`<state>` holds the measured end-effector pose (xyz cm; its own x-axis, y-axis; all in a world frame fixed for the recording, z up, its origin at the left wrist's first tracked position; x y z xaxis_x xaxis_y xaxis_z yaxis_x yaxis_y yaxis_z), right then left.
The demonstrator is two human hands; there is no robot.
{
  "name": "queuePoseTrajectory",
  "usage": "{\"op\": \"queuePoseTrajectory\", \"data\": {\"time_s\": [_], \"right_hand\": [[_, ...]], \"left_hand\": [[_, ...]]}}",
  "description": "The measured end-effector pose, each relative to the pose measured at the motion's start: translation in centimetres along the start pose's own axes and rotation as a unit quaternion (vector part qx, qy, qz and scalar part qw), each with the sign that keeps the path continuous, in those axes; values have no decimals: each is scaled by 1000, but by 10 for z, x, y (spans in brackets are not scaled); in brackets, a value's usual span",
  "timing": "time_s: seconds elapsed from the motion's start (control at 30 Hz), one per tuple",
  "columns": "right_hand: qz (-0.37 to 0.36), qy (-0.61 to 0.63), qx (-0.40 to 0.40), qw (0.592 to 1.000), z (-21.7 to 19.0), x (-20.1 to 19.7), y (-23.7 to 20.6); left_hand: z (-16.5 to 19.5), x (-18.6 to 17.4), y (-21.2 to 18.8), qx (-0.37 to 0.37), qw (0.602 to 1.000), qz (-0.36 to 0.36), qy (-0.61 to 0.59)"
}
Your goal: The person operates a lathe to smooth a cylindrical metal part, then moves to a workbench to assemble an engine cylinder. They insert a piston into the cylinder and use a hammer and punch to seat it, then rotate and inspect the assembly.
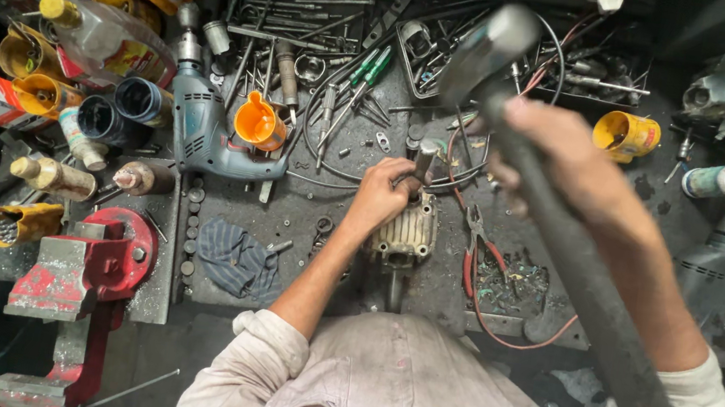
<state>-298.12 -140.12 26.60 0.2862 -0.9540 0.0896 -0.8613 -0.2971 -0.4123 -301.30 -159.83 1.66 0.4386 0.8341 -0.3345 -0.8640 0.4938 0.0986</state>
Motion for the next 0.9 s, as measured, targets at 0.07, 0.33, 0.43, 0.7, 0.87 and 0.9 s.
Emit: {"op": "queuePoseTrajectory", "data": {"time_s": [0.07,0.33,0.43,0.7,0.87,0.9], "right_hand": [[57,-27,-137,989,-14,-12,-17],[50,-155,-381,910,-4,-26,17],[20,-138,30,990,31,-1,28],[6,46,143,989,24,7,19],[27,-45,-318,947,-17,-18,-4],[13,-35,-411,911,-20,-27,3]], "left_hand": [[0,1,0,-6,1000,-1,6],[1,1,-1,2,1000,-10,5],[-2,2,-1,20,1000,14,17],[4,0,-3,16,1000,9,20],[15,-5,-4,16,1000,7,12],[16,-5,-4,17,1000,9,9]]}}
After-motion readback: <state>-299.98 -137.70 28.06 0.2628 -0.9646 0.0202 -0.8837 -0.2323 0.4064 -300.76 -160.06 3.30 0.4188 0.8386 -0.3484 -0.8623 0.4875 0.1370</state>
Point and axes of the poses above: each hand's wrist, its own y-axis towards the middle knuckle, its own x-axis out of the palm, z = x × y, the point moved 1 cm from there along y, towards the middle knuckle, and after that the axes turned 9 degrees about -z, right-handed, at the moved point
